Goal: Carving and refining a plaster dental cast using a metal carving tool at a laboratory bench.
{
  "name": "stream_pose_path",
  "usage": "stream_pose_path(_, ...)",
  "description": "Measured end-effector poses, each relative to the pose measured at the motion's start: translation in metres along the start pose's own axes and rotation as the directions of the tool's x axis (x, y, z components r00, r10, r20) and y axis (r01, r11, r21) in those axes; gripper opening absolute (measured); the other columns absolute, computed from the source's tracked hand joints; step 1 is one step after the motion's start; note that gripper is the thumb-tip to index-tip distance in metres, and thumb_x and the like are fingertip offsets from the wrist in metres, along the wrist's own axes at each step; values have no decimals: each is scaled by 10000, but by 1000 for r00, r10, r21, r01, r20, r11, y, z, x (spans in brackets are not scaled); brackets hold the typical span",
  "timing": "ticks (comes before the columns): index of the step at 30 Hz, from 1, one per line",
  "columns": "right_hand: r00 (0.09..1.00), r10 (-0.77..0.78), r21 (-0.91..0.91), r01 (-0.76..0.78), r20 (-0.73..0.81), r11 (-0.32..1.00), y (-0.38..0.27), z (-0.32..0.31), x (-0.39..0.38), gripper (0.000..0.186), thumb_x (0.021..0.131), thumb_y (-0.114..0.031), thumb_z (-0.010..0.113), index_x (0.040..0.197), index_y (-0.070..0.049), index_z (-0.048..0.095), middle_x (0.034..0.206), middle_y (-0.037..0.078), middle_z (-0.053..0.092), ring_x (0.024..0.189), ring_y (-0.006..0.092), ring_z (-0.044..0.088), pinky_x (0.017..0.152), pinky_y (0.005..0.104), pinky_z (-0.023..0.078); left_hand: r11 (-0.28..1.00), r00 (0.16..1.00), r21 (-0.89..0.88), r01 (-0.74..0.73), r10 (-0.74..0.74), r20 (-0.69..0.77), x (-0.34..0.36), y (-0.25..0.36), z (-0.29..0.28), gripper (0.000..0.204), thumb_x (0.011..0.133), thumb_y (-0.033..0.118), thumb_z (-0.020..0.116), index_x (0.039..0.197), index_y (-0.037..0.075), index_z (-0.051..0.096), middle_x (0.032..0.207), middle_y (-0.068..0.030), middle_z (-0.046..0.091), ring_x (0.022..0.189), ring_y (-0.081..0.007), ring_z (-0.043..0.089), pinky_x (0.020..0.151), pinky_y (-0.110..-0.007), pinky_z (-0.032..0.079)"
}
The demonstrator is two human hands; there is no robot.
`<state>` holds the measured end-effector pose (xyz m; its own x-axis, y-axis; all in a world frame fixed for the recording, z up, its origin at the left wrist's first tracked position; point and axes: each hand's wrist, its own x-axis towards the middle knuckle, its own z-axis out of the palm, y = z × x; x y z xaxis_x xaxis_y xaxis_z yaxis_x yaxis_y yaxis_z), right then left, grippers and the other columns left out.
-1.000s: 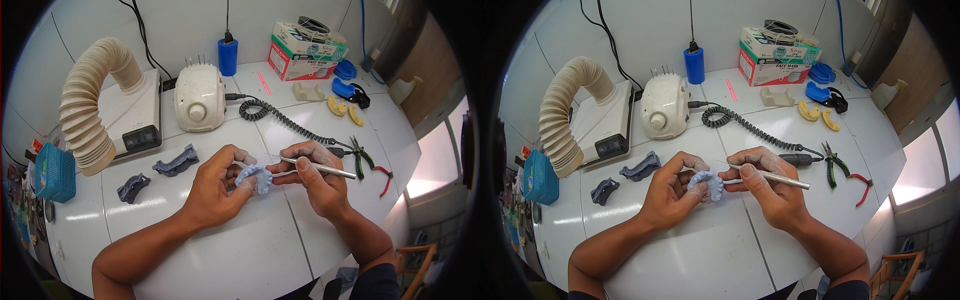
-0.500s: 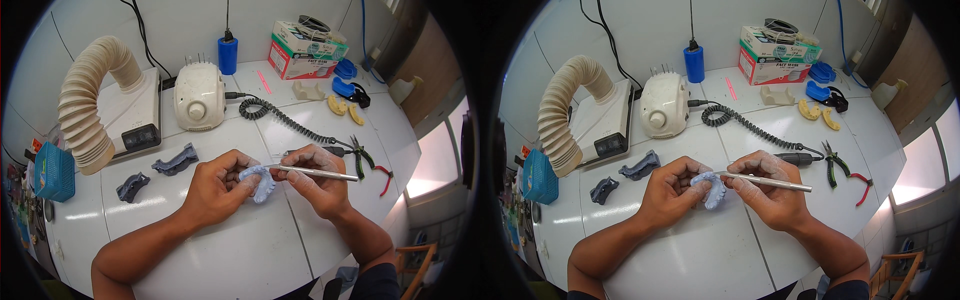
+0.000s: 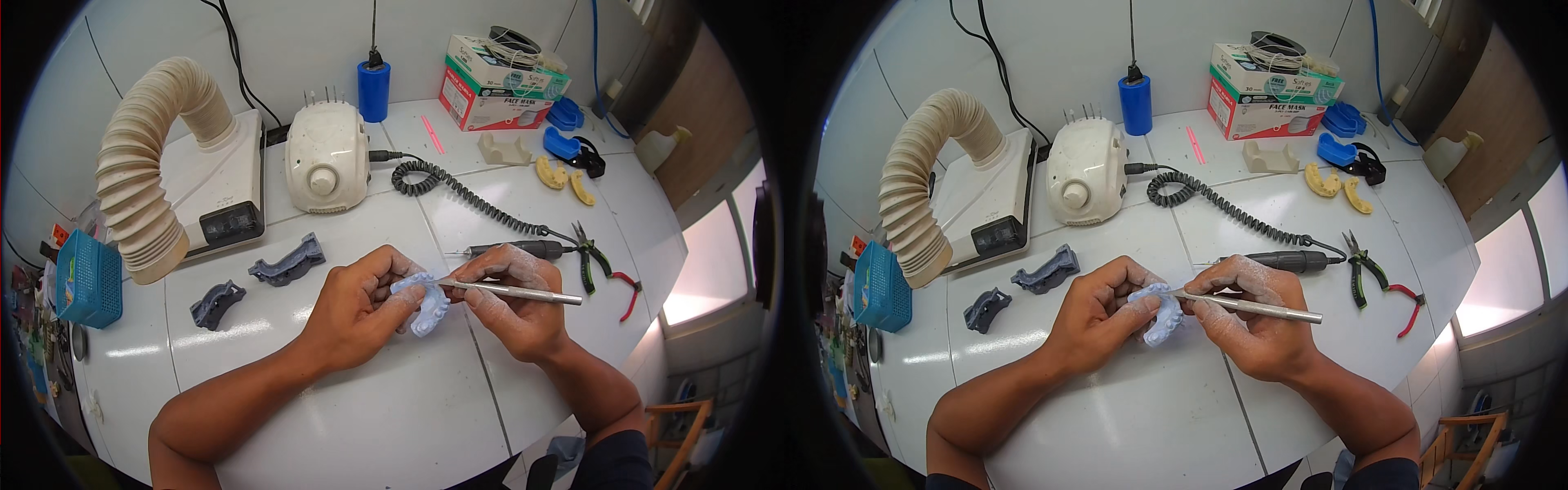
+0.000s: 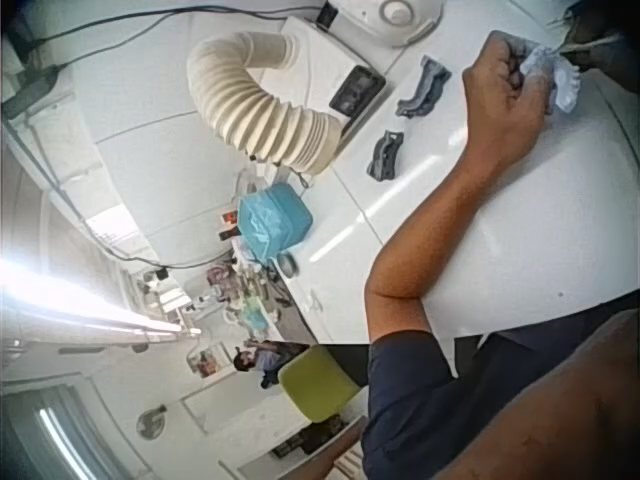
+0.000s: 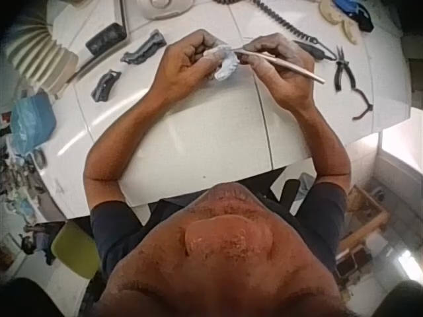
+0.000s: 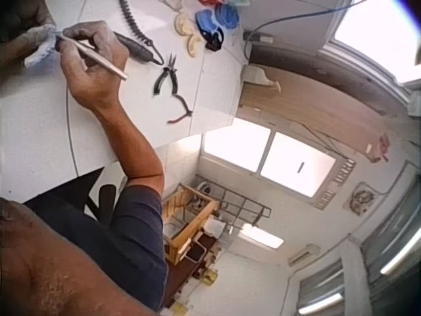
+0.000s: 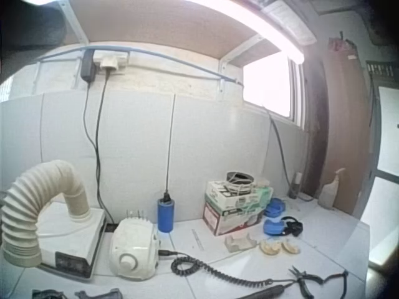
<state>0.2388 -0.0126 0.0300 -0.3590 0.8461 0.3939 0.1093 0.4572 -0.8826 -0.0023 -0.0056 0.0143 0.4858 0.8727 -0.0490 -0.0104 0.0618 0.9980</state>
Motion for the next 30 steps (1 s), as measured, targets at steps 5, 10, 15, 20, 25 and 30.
stream_pose_path(5,999,33,11,-33,5,999,-1,1,0,151,962,-48,687,1063,64,672,947,150,749,855,148,723,756,287,584,1000,1000,-4,-12,12,-3,0,-1,0,150,1059,76,619,1157,-35,595,1028,-71,682,902,-66,643,766,-239,536)
stream_pose_path(10,1000,18,-4,-18,9,1000,-2,1,1,149,962,-36,681,1064,71,672,959,162,750,868,161,737,781,293,600,1000,1000,12,-19,19,-4,0,-1,0,150,1059,78,616,1157,-33,592,1034,-75,684,913,-71,648,779,-244,538)
stream_pose_path(15,1000,13,-2,-13,7,1000,-2,2,1,146,962,-30,685,1063,74,673,954,164,750,865,161,737,779,290,600,1000,1000,16,-20,20,-3,0,-1,0,151,1061,82,614,1156,-33,590,1035,-75,685,913,-70,647,780,-246,537)
stream_pose_path(20,1000,6,-13,-6,16,1000,-2,1,2,143,962,-26,687,1061,76,674,957,168,750,854,159,734,768,287,598,1000,1000,25,-1,1,1,0,0,0,154,1061,87,614,1154,-34,590,1027,-75,685,900,-68,644,768,-245,535)
stream_pose_path(25,1000,-6,-2,6,7,1000,0,2,1,141,955,-19,689,1056,77,673,949,173,750,846,162,733,748,287,594,999,1000,46,-13,13,2,0,-1,0,160,1063,89,614,1160,-36,592,1028,-75,687,902,-69,645,769,-244,537)
stream_pose_path(30,1000,-5,-11,6,23,1000,-1,1,1,142,953,-21,691,1055,75,672,947,175,750,844,160,732,744,287,592,998,1000,59,-22,22,-3,-1,-3,0,167,1067,93,609,1168,-38,592,1039,-78,691,927,-73,648,801,-248,540)
